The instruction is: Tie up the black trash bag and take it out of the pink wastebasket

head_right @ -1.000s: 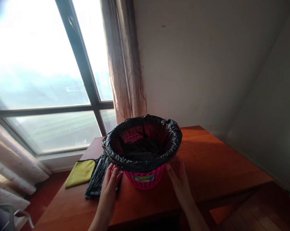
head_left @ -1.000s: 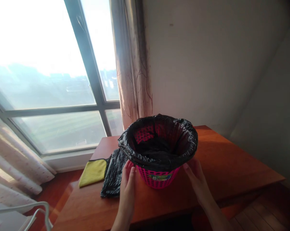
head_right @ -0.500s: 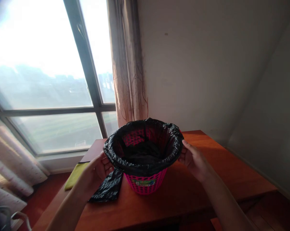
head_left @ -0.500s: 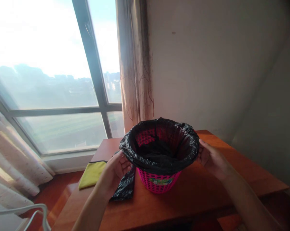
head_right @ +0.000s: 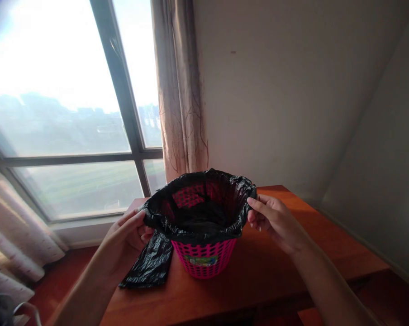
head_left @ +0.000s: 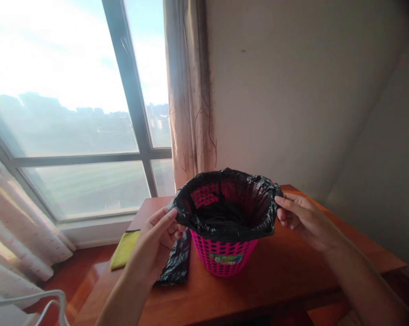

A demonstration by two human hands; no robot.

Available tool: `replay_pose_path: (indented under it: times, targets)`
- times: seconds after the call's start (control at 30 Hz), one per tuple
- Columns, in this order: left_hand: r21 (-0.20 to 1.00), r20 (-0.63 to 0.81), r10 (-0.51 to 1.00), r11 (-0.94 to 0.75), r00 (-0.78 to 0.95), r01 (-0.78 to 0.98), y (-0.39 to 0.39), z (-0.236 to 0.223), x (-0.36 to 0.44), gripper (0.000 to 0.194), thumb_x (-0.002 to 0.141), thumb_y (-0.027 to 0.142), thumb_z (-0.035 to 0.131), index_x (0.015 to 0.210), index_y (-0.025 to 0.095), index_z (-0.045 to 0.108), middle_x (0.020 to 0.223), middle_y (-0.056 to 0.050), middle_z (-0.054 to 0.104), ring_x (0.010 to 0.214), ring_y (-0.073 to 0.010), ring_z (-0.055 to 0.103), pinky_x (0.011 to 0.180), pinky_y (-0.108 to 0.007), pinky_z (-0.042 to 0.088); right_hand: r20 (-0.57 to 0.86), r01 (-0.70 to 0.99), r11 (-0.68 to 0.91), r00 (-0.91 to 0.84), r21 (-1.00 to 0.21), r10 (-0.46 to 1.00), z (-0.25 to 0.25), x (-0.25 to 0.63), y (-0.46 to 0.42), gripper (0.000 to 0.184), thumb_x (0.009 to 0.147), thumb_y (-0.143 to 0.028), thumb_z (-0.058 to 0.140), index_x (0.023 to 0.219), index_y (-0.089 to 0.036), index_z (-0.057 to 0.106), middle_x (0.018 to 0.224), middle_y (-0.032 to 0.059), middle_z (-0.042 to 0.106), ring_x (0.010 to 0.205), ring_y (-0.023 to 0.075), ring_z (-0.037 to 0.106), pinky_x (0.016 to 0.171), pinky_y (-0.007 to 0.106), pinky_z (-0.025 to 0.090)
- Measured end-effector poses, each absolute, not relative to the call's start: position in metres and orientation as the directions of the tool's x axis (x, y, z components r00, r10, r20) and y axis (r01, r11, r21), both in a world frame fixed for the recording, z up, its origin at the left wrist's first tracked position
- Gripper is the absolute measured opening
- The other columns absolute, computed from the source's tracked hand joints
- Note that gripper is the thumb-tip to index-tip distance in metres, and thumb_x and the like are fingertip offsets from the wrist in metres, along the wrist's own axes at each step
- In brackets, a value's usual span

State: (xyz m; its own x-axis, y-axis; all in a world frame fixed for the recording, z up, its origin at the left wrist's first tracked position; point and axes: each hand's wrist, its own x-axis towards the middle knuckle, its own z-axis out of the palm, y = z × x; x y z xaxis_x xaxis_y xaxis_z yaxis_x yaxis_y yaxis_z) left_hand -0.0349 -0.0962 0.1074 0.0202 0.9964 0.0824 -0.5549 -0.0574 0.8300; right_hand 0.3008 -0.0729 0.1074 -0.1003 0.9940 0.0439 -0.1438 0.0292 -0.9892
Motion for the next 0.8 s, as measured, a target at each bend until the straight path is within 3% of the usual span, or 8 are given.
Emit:
replay_pose_path:
  times: [0.3,0.47,0.6,0.67,0.8]
  targets:
    - [0.839,0.103,0.995,-0.084,0.004,-0.538,-0.099,0.112,-0.028,0.021,0.074,0.027,0.081,0.084,0.014,0.066,0.070,0.001,0.065,0.055,-0.0069,0.057,0.049,-0.015,0.047,0.055,-0.054,0.048,-0.145,-0.997,0.988,0.102,0.306,-0.084,0.036,0.083,-0.048,0.070,0.069,-0.017,0.057,0.057,-0.0002,0.061,0.049,0.0083,0.052,0.047,0.019,0.040]
    - [0.853,0.092,0.996,-0.090,-0.021,-0.513,-0.113,0.092,-0.027,0.026,0.079,0.039,0.075,0.082,0.015,0.067,0.073,-0.003,0.068,0.060,-0.0123,0.061,0.054,-0.022,0.050,0.062,-0.124,0.041,-0.173,-0.991,0.983,0.082,0.305,-0.100,0.035,0.088,-0.051,0.062,0.075,-0.019,0.058,0.062,0.0001,0.061,0.052,0.0106,0.054,0.049,0.022,0.042]
    - [0.871,0.097,0.995,-0.086,-0.002,-0.484,-0.124,0.077,-0.022,0.037,0.080,0.051,0.070,0.082,0.015,0.070,0.075,-0.007,0.071,0.065,-0.0195,0.065,0.059,-0.029,0.051,0.099,-0.155,0.088,-0.066,-0.984,0.993,0.071,0.300,-0.105,0.035,0.088,-0.051,0.063,0.075,-0.019,0.059,0.065,0.0006,0.062,0.055,0.0110,0.056,0.049,0.022,0.041]
    - [0.890,0.099,0.995,-0.090,-0.005,-0.447,-0.128,0.072,-0.017,0.040,0.081,0.055,0.068,0.083,0.015,0.070,0.075,-0.009,0.071,0.067,-0.0218,0.066,0.059,-0.030,0.051,0.079,-0.169,0.074,-0.027,-0.983,0.996,0.068,0.295,-0.107,0.038,0.088,-0.053,0.062,0.073,-0.018,0.061,0.065,0.0017,0.063,0.055,0.0112,0.056,0.049,0.022,0.042]
    - [0.953,0.109,0.994,-0.105,-0.002,-0.284,-0.135,0.070,-0.007,0.035,0.078,0.048,0.074,0.084,0.014,0.072,0.078,-0.010,0.072,0.070,-0.0203,0.065,0.061,-0.027,0.048,-0.007,-0.203,-0.033,-0.127,-0.979,0.992,0.062,0.282,-0.115,0.043,0.084,-0.056,0.066,0.070,-0.016,0.063,0.063,0.0038,0.064,0.054,0.0124,0.058,0.049,0.023,0.041]
